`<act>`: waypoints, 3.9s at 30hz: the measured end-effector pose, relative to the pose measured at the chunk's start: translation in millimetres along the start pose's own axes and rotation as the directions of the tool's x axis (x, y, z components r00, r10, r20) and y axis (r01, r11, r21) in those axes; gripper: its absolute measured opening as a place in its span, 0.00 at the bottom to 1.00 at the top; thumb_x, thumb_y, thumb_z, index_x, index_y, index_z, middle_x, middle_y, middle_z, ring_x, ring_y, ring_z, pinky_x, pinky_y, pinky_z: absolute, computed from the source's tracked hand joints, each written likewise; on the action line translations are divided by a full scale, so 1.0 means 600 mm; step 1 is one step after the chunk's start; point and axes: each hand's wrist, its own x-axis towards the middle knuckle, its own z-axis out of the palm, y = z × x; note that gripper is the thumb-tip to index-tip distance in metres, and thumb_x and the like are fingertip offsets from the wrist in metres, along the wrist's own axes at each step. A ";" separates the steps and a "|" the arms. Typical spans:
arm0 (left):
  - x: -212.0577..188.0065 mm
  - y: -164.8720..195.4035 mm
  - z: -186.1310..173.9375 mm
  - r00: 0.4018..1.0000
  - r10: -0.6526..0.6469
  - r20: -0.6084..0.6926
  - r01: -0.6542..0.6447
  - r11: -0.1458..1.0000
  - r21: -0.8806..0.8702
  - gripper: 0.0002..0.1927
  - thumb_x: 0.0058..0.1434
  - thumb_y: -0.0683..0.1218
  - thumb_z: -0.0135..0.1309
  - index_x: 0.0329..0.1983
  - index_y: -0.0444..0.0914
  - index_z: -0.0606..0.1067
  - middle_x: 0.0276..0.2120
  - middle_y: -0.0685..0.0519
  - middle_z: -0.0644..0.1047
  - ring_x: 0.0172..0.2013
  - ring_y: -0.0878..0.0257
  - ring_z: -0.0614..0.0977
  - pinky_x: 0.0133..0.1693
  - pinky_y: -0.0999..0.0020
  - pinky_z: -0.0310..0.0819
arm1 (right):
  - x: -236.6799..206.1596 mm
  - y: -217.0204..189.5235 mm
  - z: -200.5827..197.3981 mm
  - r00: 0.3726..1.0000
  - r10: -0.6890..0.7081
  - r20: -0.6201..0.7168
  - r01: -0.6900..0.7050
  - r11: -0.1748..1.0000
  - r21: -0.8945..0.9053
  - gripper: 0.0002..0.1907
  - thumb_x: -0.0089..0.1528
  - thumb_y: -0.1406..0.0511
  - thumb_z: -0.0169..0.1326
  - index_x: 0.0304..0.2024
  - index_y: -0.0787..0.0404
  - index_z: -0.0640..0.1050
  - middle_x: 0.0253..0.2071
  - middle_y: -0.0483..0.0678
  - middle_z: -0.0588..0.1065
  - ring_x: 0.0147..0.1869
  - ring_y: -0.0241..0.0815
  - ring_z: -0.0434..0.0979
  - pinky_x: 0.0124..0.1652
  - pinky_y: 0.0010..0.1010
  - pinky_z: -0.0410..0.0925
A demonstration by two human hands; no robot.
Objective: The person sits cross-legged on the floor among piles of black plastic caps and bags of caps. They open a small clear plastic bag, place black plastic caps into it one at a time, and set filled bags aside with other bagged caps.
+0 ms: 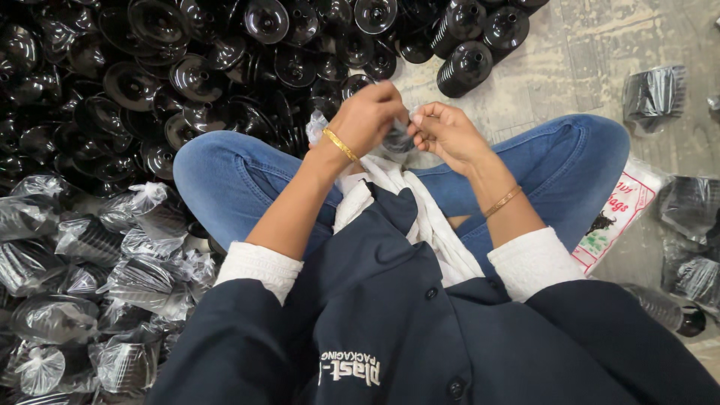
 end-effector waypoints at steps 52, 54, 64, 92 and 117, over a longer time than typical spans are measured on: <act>-0.008 -0.071 0.055 0.943 -0.260 0.208 0.326 0.846 -0.422 0.21 0.57 0.38 0.62 0.52 0.39 0.68 0.43 0.56 0.82 0.41 0.69 0.83 0.36 0.72 0.74 | -0.013 -0.012 -0.009 0.996 -0.007 0.094 -0.001 0.996 0.090 0.08 0.64 0.71 0.58 0.44 0.70 0.80 0.42 0.51 0.80 0.41 0.35 0.79 0.43 0.24 0.73; -0.009 -0.076 0.064 0.932 -0.294 0.210 0.358 0.835 -0.418 0.20 0.58 0.38 0.62 0.51 0.39 0.68 0.39 0.56 0.83 0.37 0.69 0.82 0.36 0.72 0.73 | -0.012 -0.009 -0.007 0.995 0.001 0.096 -0.001 1.000 0.003 0.08 0.63 0.71 0.59 0.44 0.69 0.81 0.41 0.50 0.80 0.41 0.33 0.78 0.43 0.23 0.73; -0.017 -0.066 0.070 0.920 -0.365 0.146 0.391 0.817 -0.423 0.21 0.59 0.37 0.59 0.51 0.40 0.64 0.32 0.57 0.78 0.29 0.69 0.75 0.34 0.72 0.71 | -0.032 -0.001 0.049 0.831 -0.552 -0.060 0.321 0.565 -0.760 0.08 0.60 0.72 0.64 0.42 0.61 0.84 0.38 0.45 0.81 0.35 0.37 0.71 0.36 0.26 0.66; -0.037 -0.099 0.101 0.820 -0.428 0.381 0.570 0.544 -0.615 0.06 0.66 0.41 0.55 0.42 0.32 0.79 0.30 0.57 0.80 0.28 0.72 0.80 0.34 0.75 0.78 | -0.035 0.024 0.064 0.545 -0.819 0.179 0.405 0.070 -0.912 0.10 0.61 0.75 0.60 0.42 0.63 0.73 0.42 0.53 0.72 0.41 0.56 0.78 0.39 0.43 0.71; -0.046 -0.135 0.136 0.877 -0.479 0.024 0.478 0.869 -0.128 0.04 0.59 0.41 0.60 0.36 0.36 0.78 0.28 0.46 0.81 0.29 0.55 0.84 0.34 0.63 0.77 | -0.049 -0.017 0.054 0.845 -0.425 0.325 0.489 0.369 -0.790 0.07 0.62 0.68 0.59 0.31 0.67 0.78 0.42 0.48 0.81 0.32 0.42 0.78 0.33 0.34 0.71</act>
